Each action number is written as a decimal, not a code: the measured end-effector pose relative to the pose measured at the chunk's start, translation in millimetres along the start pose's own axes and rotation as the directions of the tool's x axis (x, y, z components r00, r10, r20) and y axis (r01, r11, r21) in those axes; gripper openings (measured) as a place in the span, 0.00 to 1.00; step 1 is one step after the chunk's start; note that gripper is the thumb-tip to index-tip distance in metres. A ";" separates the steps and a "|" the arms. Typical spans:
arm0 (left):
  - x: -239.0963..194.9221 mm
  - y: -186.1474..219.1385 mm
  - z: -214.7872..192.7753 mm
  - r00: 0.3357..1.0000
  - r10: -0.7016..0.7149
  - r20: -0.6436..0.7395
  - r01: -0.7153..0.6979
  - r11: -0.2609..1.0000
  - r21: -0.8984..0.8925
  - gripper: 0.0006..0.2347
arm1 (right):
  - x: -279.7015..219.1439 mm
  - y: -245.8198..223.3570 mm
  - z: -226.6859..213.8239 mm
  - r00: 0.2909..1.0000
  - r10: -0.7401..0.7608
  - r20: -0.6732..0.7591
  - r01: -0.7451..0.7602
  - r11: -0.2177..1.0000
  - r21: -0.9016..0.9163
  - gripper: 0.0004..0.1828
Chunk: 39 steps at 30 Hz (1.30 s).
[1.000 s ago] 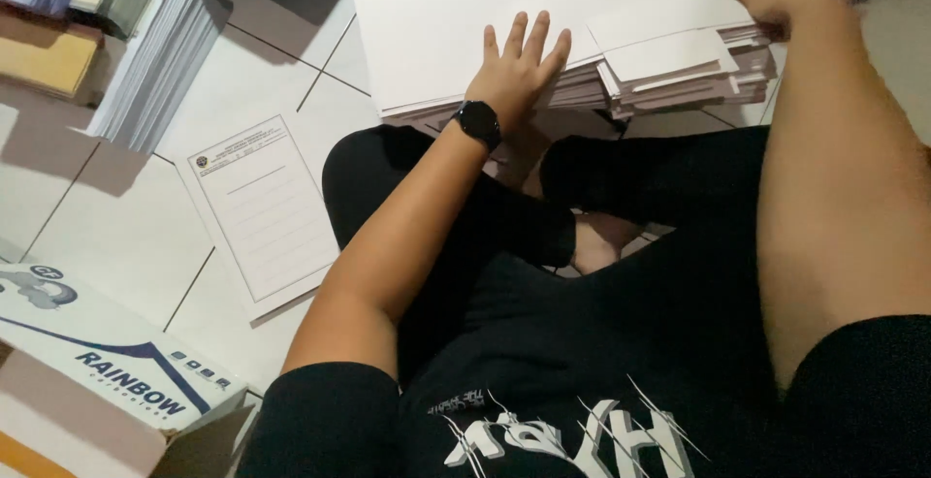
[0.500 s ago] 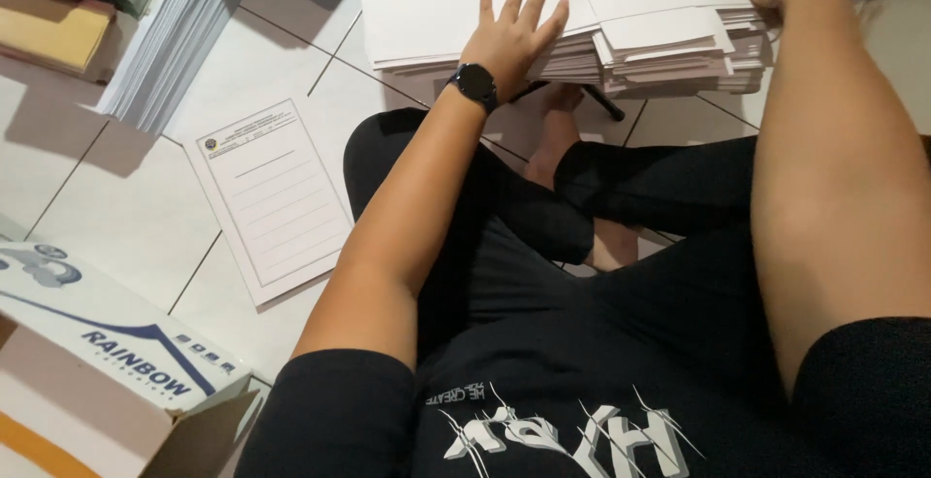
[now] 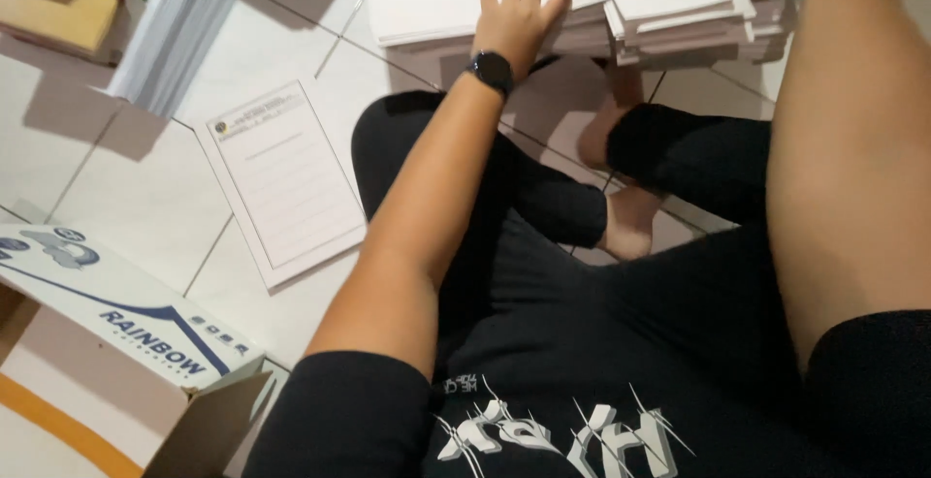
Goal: Manually aligning and stacking printed paper sheets onto folder bases on the floor.
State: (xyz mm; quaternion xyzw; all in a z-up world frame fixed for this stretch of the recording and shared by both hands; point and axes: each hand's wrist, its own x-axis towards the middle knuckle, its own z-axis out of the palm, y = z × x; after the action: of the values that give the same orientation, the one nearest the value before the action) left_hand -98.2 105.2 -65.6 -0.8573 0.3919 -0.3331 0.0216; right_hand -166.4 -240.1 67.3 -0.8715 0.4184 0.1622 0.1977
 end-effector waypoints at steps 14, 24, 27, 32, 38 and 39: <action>-1.8 3.5 -3.9 0.992 -0.060 0.111 0.058 0.998 0.024 0.44 | 46.4 9.8 8.1 0.998 -0.050 0.029 0.046 0.992 0.116 0.48; -5.4 6.8 -1.6 0.995 -0.094 0.024 0.093 0.995 0.017 0.32 | 39.9 21.3 16.4 0.986 -0.101 0.129 0.041 0.915 0.402 0.50; -6.3 8.0 0.6 0.993 -0.104 0.052 0.102 0.994 0.035 0.33 | 0.4 9.4 8.2 0.987 -0.067 0.148 0.005 0.923 0.384 0.53; -12.3 -3.2 -24.4 0.973 0.010 0.231 -0.016 0.999 0.027 0.37 | -19.8 14.2 7.2 0.979 -0.091 0.185 0.009 0.916 0.401 0.45; -42.6 6.6 -39.3 0.998 -0.021 0.054 0.023 0.999 -0.030 0.27 | -29.7 35.8 25.8 0.984 -0.129 0.127 0.060 0.896 0.440 0.54; -46.9 9.4 -44.6 0.999 -0.048 0.017 0.049 0.997 -0.063 0.25 | -4.6 50.0 38.4 0.973 -0.224 0.047 0.174 0.858 0.483 0.57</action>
State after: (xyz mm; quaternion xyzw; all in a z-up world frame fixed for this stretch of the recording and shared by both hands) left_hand -152.6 140.9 -59.7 -0.8695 0.3809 -0.3141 -0.0104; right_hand -213.3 -247.2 25.5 -0.8254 0.3424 0.0772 0.4421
